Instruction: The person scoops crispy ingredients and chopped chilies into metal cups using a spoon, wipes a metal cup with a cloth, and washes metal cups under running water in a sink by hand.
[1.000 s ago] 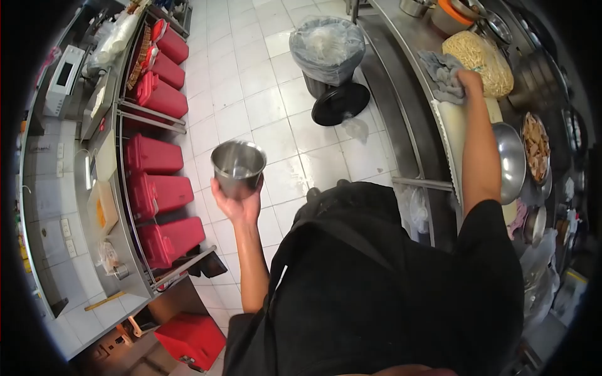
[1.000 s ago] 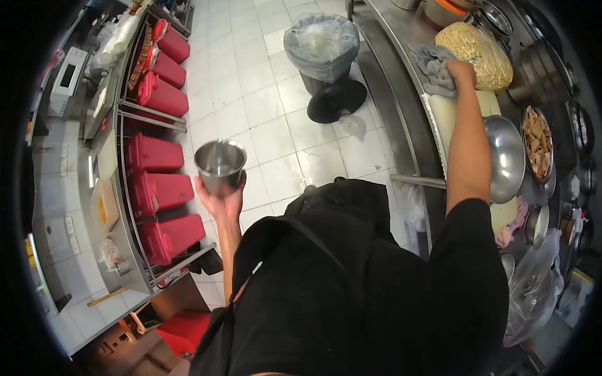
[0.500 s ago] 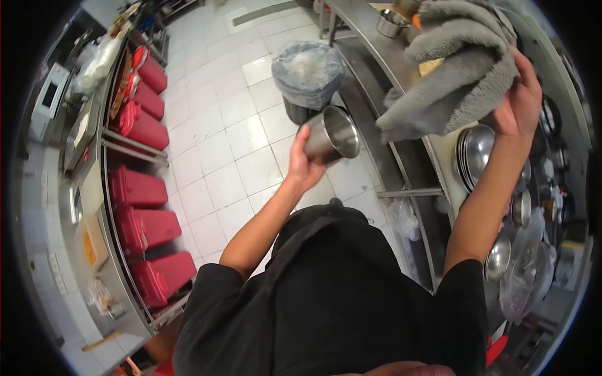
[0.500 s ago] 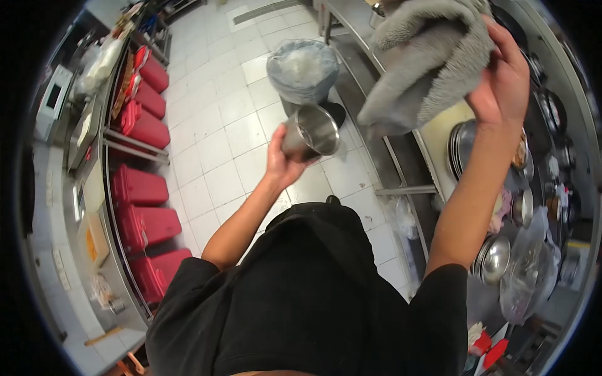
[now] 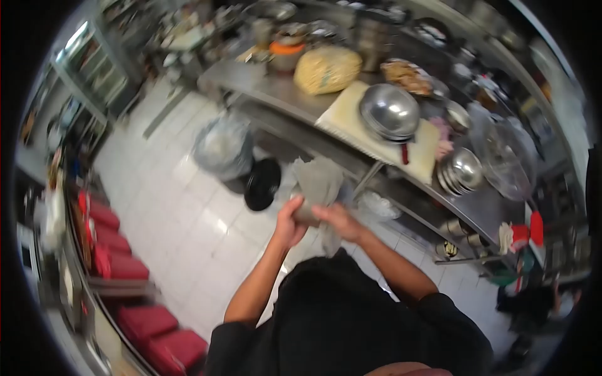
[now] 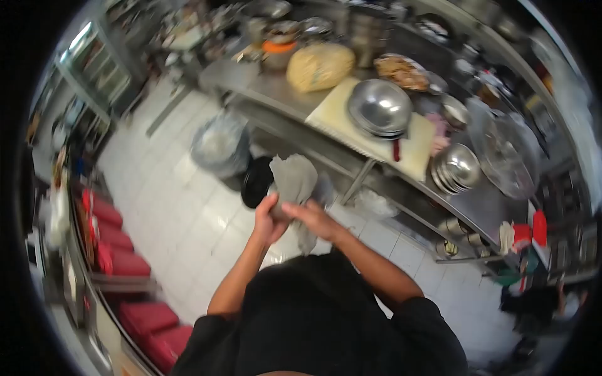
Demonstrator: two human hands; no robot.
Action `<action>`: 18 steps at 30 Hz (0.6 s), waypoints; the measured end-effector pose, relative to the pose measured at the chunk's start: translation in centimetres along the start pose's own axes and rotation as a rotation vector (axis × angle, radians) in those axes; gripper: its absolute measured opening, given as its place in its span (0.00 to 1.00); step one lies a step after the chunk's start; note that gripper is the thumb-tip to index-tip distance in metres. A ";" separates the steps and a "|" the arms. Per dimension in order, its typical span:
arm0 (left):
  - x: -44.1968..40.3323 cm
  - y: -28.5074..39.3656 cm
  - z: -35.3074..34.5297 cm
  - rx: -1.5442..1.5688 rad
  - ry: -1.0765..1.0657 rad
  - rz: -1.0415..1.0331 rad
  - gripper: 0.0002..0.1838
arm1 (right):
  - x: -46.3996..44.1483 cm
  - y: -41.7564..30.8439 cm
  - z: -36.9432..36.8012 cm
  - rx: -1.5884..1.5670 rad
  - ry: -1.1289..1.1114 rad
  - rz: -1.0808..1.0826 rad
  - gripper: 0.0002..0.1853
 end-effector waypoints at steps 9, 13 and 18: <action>-3.5 -3.4 -7.7 -0.259 -0.140 0.464 0.26 | 6.5 -2.1 3.5 0.988 -0.341 -0.264 0.32; -5.2 -6.9 -10.2 -0.447 -0.035 0.701 0.29 | 9.5 2.9 8.8 1.091 -0.536 -0.458 0.27; -6.2 -9.4 -10.7 -0.466 -0.112 0.617 0.35 | 12.0 -1.3 13.4 0.512 -0.068 -0.140 0.22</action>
Point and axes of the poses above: each hand's wrist, its own x-axis away from the middle knuckle, its own z-axis out of the back of the hand, y = z × x, the point moved 4 cm from there along -x, towards the middle knuckle, and after that the axes turned 10 degrees about z, right-handed, at the moved point
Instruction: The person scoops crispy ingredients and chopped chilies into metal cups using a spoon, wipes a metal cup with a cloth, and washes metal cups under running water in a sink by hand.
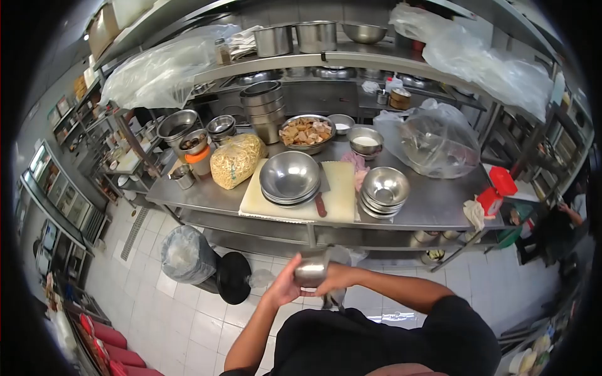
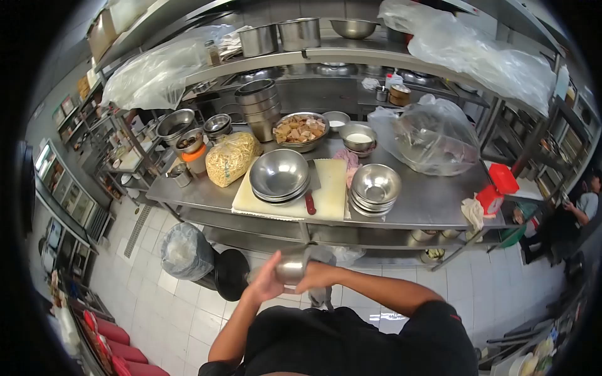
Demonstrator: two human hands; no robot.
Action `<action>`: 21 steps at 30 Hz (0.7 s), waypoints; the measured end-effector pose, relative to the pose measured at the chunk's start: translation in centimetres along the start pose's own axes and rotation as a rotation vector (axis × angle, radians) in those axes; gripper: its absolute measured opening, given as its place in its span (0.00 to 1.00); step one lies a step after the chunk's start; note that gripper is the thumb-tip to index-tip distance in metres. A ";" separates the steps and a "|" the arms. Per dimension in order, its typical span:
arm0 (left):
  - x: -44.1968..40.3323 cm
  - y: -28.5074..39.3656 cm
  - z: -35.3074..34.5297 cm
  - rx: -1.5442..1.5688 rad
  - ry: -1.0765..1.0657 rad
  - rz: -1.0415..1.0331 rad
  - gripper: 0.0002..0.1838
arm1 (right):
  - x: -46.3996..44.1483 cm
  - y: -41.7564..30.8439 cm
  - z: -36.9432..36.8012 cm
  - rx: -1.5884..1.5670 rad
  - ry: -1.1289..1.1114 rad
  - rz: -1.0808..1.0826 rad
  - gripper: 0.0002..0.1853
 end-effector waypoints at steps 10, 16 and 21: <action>1.5 0.6 -2.0 0.209 -0.037 -0.368 0.22 | -1.1 -0.5 -1.3 0.604 -0.302 -0.041 0.23; 5.6 3.3 0.1 0.288 0.061 -0.444 0.22 | -3.0 -11.3 -0.3 1.051 -0.173 0.130 0.06; 12.3 3.9 6.2 0.451 0.201 -0.731 0.25 | -4.3 -12.6 2.3 0.761 0.106 0.229 0.16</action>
Point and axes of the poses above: each hand's wrist, its own x-axis away from the middle knuckle, its own z-axis out of the back of the hand, y = z × x, the point moved 4 cm from there along -x, towards the middle knuckle, and after that the axes turned 10 degrees about z, right-handed, at the moved point
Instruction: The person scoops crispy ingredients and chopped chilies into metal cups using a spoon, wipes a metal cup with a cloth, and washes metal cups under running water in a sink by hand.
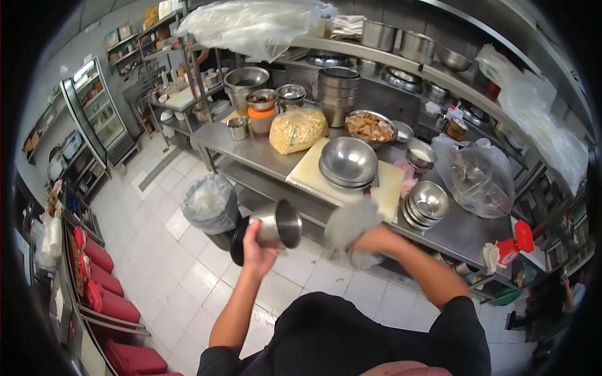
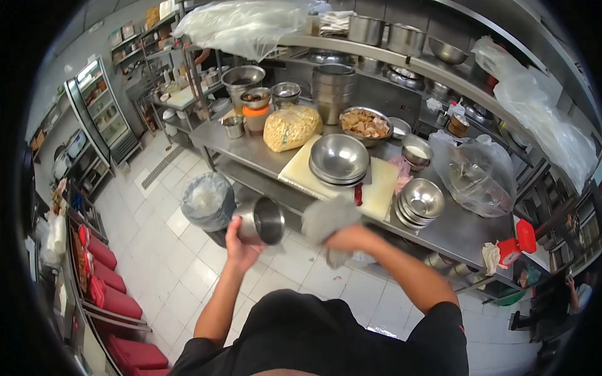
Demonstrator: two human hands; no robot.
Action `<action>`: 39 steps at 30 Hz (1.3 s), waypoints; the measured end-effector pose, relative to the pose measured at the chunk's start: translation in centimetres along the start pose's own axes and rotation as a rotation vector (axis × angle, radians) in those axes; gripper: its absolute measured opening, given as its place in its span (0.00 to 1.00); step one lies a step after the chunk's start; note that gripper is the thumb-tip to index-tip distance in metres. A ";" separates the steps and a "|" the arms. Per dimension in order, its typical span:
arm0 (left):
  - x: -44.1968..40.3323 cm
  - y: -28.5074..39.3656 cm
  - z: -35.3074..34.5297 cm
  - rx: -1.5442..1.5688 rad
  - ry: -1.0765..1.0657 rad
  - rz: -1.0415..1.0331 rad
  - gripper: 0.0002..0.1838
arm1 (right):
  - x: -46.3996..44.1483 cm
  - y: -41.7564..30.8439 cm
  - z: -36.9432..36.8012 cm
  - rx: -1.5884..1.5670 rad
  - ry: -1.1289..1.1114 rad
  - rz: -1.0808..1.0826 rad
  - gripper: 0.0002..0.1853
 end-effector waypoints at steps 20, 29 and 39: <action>5.0 -0.7 0.1 0.219 -0.024 0.120 0.35 | -4.8 -11.6 -1.6 -1.538 0.909 0.633 0.27; 4.1 -0.9 0.5 -0.664 -0.361 -0.377 0.35 | -3.6 -7.6 -11.8 -1.999 0.566 -0.153 0.34; 0.9 1.8 0.2 -0.995 -0.095 0.264 0.49 | -4.6 -1.9 -22.4 -0.102 -0.108 0.418 0.20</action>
Point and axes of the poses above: each hand's wrist, its own x-axis away from the middle knuckle, its own z-axis out of the back of the hand, y = z × x, the point moved 4 cm from there along -x, towards the middle knuckle, and after that the axes turned 10 degrees about z, right-handed, at the moved point
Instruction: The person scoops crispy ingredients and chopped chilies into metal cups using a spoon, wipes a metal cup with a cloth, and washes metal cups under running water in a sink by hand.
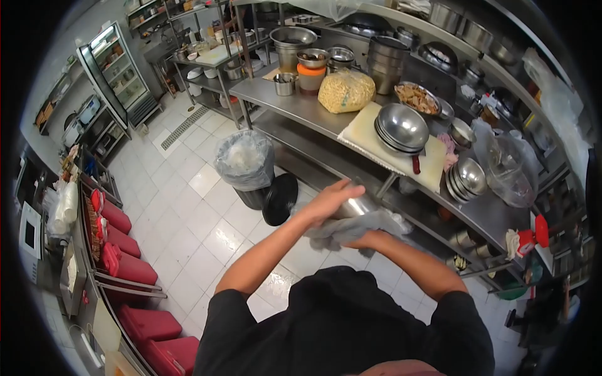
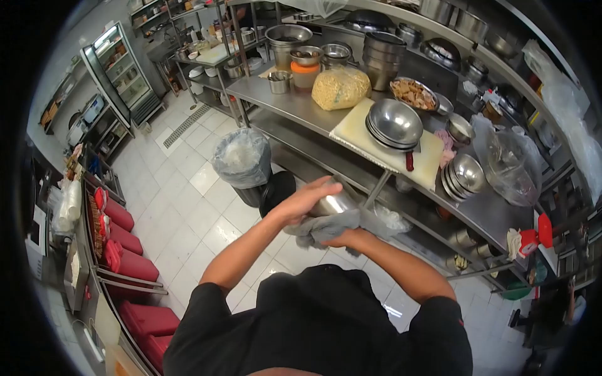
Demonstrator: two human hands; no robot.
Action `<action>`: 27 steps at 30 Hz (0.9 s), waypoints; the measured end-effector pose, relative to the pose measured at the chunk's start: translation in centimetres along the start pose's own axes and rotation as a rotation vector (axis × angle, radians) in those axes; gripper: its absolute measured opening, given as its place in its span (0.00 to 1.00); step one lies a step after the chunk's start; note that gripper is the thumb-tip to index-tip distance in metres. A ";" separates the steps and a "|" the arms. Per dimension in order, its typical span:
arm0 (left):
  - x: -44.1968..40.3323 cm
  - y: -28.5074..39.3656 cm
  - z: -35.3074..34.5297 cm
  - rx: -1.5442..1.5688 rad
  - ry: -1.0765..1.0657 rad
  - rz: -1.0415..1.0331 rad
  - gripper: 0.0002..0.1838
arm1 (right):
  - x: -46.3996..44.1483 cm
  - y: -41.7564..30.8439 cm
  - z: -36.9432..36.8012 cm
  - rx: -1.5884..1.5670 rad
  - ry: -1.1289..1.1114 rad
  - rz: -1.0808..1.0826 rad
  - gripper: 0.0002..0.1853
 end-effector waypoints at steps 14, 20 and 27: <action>-0.2 -1.7 2.3 0.819 -0.087 -0.425 0.42 | -2.9 -3.3 9.2 -1.254 0.879 -0.338 0.15; -0.2 0.0 3.1 0.533 0.150 -0.579 0.43 | -2.1 -4.3 10.1 -1.371 1.085 -0.320 0.14; 2.1 3.8 2.6 0.294 0.175 -0.763 0.51 | -1.4 -5.0 12.5 -1.225 0.957 -0.285 0.18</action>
Point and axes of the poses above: each hand's wrist, its own x-axis away from the middle knuckle, its own z-axis out of the back of the hand, y = z × x, the point moved 4 cm from there along -x, towards the middle knuckle, and after that the axes turned 10 degrees about z, right-handed, at the moved point
